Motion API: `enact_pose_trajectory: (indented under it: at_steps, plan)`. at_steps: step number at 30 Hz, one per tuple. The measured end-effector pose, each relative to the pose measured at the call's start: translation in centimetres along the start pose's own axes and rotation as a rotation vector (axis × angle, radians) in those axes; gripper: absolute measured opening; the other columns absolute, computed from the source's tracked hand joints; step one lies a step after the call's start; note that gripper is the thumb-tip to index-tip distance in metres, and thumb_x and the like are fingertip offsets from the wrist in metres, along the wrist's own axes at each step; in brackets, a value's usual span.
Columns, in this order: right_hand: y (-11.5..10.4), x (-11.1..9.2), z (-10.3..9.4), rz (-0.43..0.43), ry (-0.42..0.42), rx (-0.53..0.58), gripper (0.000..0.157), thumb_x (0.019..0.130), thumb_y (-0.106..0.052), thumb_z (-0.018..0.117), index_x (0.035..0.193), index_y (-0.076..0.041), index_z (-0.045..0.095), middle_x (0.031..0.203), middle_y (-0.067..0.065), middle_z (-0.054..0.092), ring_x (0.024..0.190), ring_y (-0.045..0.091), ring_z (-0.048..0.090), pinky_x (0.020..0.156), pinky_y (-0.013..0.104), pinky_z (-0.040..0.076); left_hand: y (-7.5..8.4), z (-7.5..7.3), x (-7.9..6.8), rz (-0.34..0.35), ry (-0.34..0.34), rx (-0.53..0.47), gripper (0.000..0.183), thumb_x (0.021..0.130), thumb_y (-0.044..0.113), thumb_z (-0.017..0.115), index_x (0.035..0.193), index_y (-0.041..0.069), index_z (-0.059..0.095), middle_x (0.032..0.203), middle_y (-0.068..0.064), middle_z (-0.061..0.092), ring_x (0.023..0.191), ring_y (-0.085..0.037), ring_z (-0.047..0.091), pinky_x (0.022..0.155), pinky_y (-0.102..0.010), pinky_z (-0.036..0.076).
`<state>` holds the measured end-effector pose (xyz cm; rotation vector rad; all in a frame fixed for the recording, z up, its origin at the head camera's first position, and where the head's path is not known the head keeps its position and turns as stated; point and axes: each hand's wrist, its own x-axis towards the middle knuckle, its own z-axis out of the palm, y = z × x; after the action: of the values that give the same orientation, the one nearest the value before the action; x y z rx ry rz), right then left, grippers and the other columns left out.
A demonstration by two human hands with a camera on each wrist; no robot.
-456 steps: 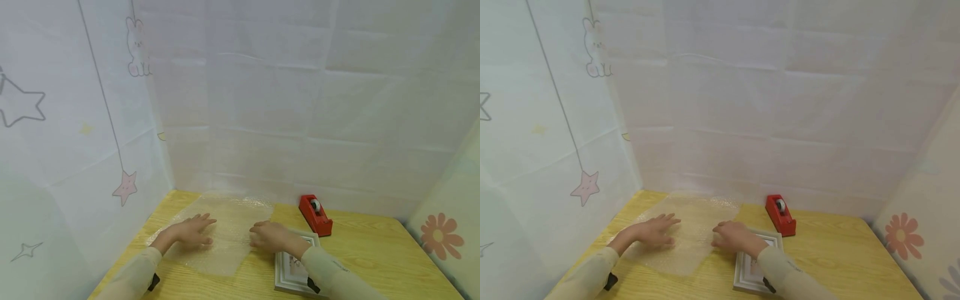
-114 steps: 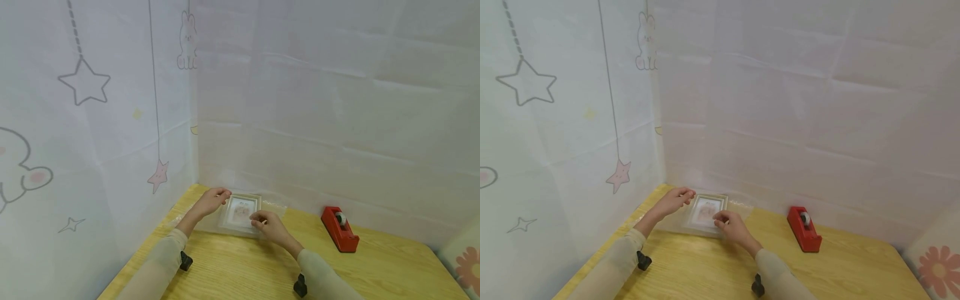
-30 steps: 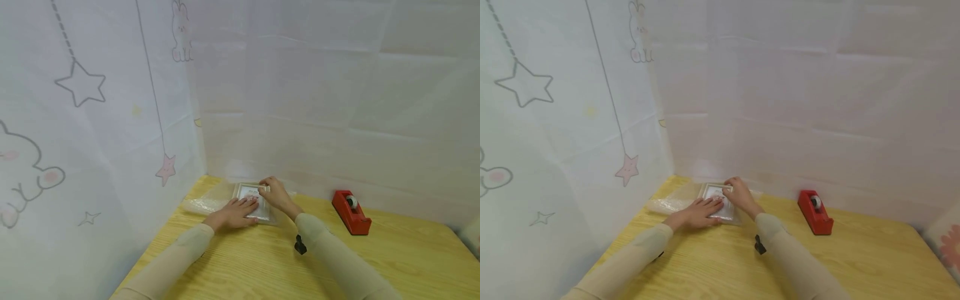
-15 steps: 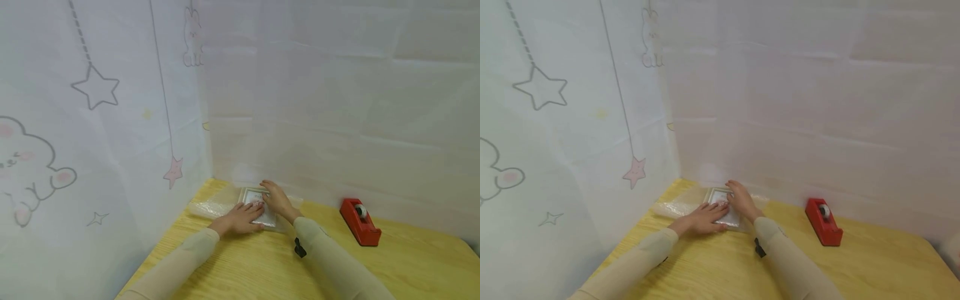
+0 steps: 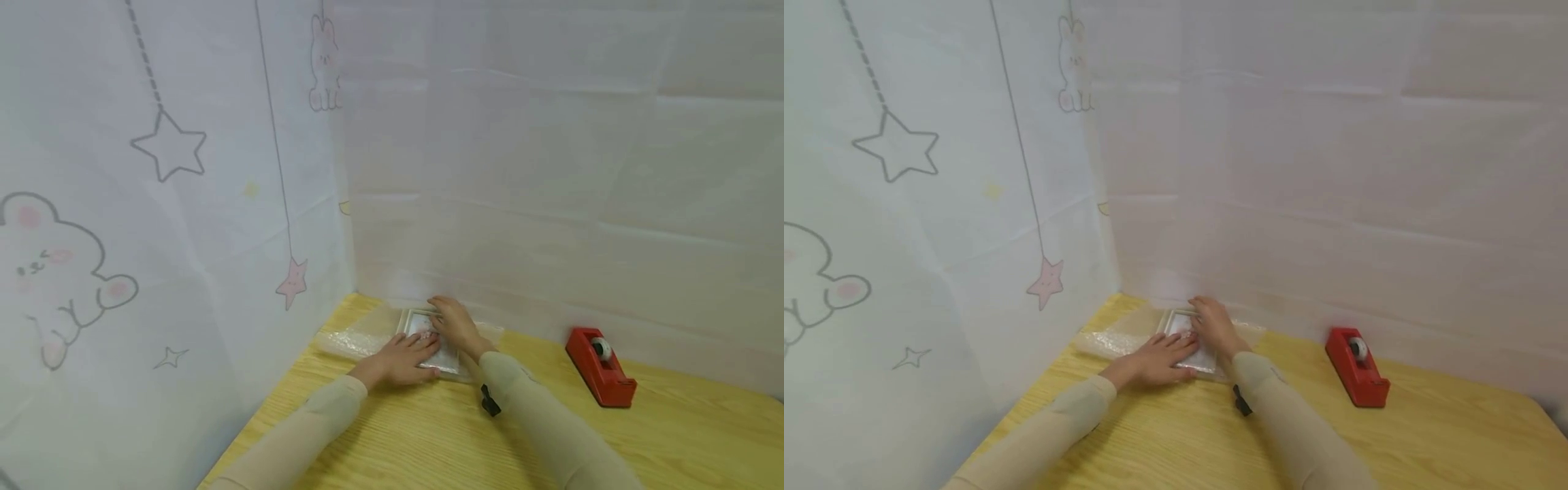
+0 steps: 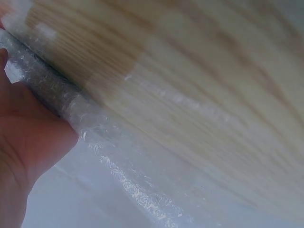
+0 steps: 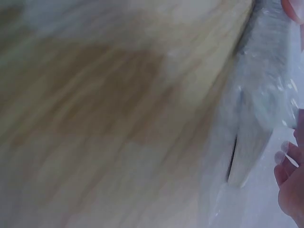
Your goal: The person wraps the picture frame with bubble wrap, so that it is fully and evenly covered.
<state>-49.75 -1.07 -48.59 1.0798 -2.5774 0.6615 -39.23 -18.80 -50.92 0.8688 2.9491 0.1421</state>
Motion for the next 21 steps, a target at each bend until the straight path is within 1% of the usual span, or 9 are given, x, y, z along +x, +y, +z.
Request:
enact_pose_trajectory:
  at_steps: [2,4,6,8,12,15,19,20,21]
  plan:
    - [-0.2,0.4,0.4,0.006,0.012,-0.022,0.044,0.098,-0.01,0.071,0.139,0.0,0.06,0.142,0.019,0.056,0.132,0.038,0.048,0.108,0.058,0.037,0.3,-0.6,-0.4,-0.009,-0.001,0.016,0.081,0.101,0.072,0.026,0.165,0.021,0.02,0.17,0.002,0.01,0.154,-0.026,0.007,0.119,-0.059,0.01]
    - [-0.3,0.7,0.9,0.022,0.023,-0.033,0.044,0.097,-0.01,0.072,0.138,0.001,0.061,0.14,0.018,0.057,0.131,0.038,0.049,0.107,0.059,0.037,0.6,-1.1,-0.8,-0.012,-0.004,0.021,0.081,0.102,0.071,0.025,0.165,0.022,0.019,0.17,0.002,0.01,0.154,-0.025,0.007,0.119,-0.058,0.011]
    - [-0.2,0.7,1.2,0.043,0.027,-0.03,0.042,0.097,-0.011,0.072,0.137,0.0,0.062,0.14,0.017,0.058,0.132,0.037,0.048,0.108,0.059,0.036,0.7,-1.1,-0.8,-0.012,-0.015,0.018,0.08,0.102,0.071,0.024,0.165,0.023,0.018,0.17,0.002,0.009,0.154,-0.025,0.005,0.119,-0.058,0.009]
    - [0.0,0.7,1.2,0.046,0.037,-0.029,0.039,0.097,-0.011,0.071,0.134,0.0,0.064,0.138,0.015,0.06,0.131,0.037,0.049,0.107,0.06,0.036,0.6,-0.8,-0.5,-0.006,-0.02,0.007,0.081,0.101,0.073,0.022,0.165,0.024,0.015,0.17,0.003,0.006,0.154,-0.024,0.003,0.119,-0.057,0.007]
    - [0.1,0.7,1.1,0.025,0.047,-0.018,0.027,0.1,-0.011,0.068,0.125,-0.002,0.071,0.127,0.011,0.068,0.126,0.035,0.051,0.104,0.061,0.034,0.2,0.0,-0.1,-0.009,-0.013,0.004,0.084,0.099,0.077,0.02,0.165,0.025,0.013,0.169,0.004,0.004,0.154,-0.022,0.0,0.12,-0.057,0.005]
    - [0.1,0.7,0.8,0.009,0.052,-0.018,0.022,0.101,-0.009,0.066,0.121,-0.003,0.073,0.121,0.011,0.071,0.126,0.036,0.052,0.106,0.061,0.03,0.1,0.2,-0.1,-0.009,-0.005,-0.001,0.085,0.098,0.077,0.02,0.165,0.025,0.015,0.169,0.004,0.006,0.154,-0.023,0.001,0.12,-0.057,0.006]
    - [0.2,0.9,0.2,-0.037,0.064,-0.058,0.02,0.1,-0.006,0.066,0.117,-0.001,0.074,0.116,0.012,0.073,0.12,0.035,0.06,0.115,0.061,0.021,0.5,-0.3,-0.4,-0.017,-0.009,0.001,0.082,0.1,0.074,0.023,0.165,0.023,0.018,0.17,0.003,0.007,0.154,-0.024,0.004,0.12,-0.056,0.006]
    - [0.2,0.9,0.1,-0.046,0.061,-0.065,0.02,0.1,-0.005,0.065,0.117,-0.001,0.075,0.114,0.013,0.073,0.117,0.035,0.063,0.116,0.06,0.02,0.7,-0.6,-0.5,-0.02,-0.008,0.006,0.082,0.101,0.073,0.024,0.165,0.023,0.019,0.17,0.003,0.008,0.154,-0.025,0.005,0.12,-0.056,0.007]
    - [0.3,0.9,0.1,-0.047,0.053,-0.064,0.02,0.1,-0.005,0.065,0.116,-0.001,0.074,0.114,0.013,0.073,0.114,0.034,0.064,0.116,0.059,0.021,0.9,-0.8,-0.7,-0.02,-0.01,0.012,0.081,0.101,0.072,0.024,0.165,0.022,0.019,0.17,0.003,0.008,0.154,-0.025,0.006,0.12,-0.056,0.008]
